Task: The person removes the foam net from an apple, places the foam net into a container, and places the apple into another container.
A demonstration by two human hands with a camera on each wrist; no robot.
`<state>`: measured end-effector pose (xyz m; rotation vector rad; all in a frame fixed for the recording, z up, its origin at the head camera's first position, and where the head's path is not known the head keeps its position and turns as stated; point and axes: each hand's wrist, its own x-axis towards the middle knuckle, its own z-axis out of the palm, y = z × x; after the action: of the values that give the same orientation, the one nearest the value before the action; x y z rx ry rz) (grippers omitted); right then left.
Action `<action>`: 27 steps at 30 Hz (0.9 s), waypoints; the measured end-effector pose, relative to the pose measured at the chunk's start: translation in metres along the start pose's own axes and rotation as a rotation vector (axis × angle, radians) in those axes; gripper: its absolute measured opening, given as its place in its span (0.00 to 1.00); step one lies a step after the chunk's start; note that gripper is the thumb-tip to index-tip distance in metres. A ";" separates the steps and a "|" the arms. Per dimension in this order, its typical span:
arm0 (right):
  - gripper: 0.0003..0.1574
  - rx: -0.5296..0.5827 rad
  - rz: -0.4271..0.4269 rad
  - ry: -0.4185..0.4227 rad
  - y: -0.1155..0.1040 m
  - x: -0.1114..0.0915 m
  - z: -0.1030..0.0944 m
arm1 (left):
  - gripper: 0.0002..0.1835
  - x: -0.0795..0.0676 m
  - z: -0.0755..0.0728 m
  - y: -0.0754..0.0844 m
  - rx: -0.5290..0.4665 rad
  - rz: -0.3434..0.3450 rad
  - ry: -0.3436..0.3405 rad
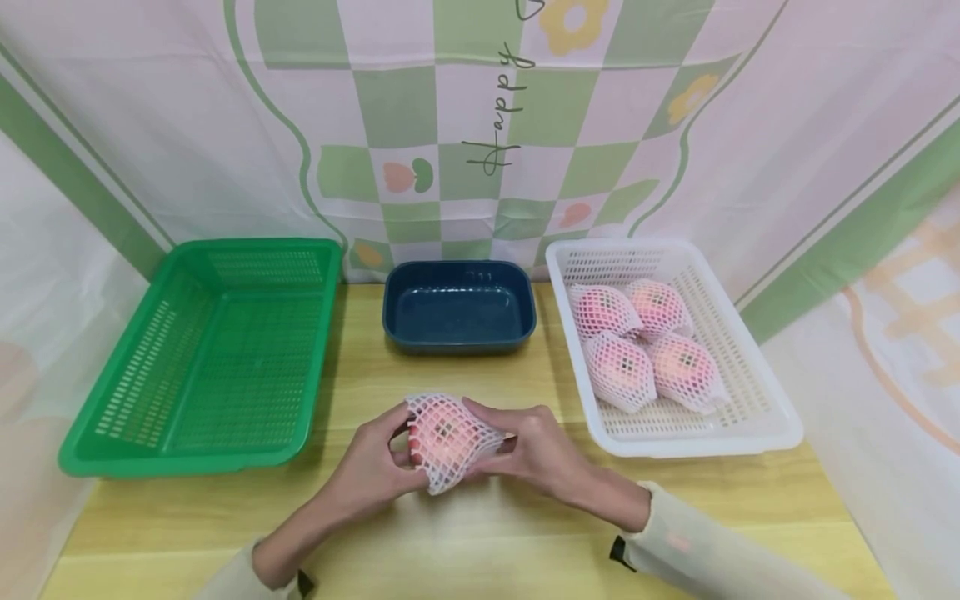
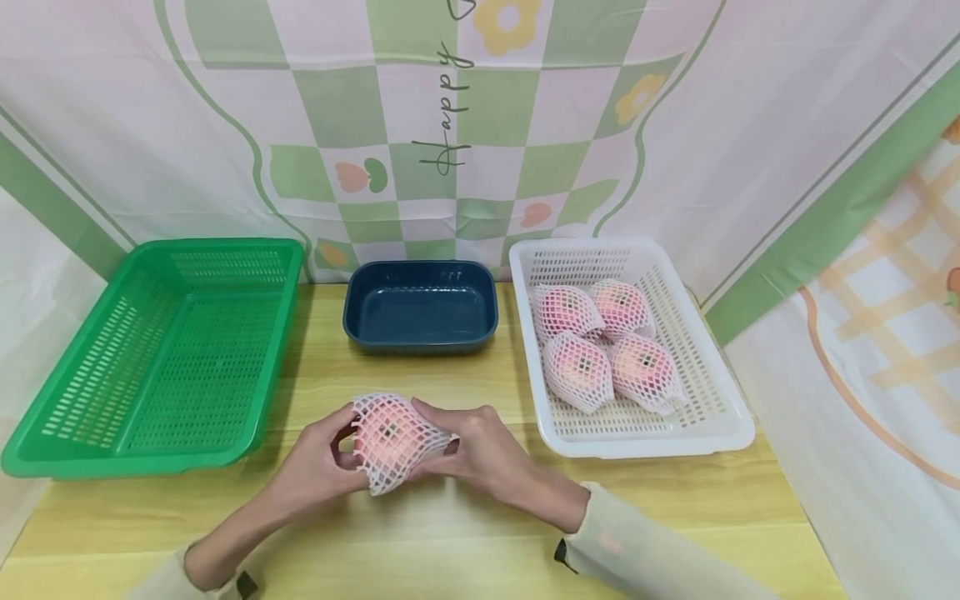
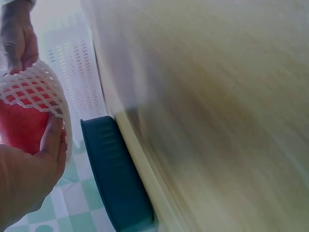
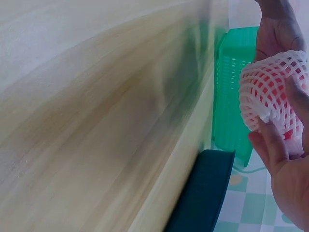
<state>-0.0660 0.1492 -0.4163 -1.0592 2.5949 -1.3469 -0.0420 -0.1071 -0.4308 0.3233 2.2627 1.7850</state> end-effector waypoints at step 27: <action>0.17 -0.010 -0.126 0.149 0.004 0.001 -0.008 | 0.40 -0.001 -0.008 0.002 0.000 -0.042 0.035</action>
<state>-0.0719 0.1561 -0.4138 -1.1865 2.6812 -1.4969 -0.0432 -0.1146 -0.4270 0.2442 2.2764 1.7830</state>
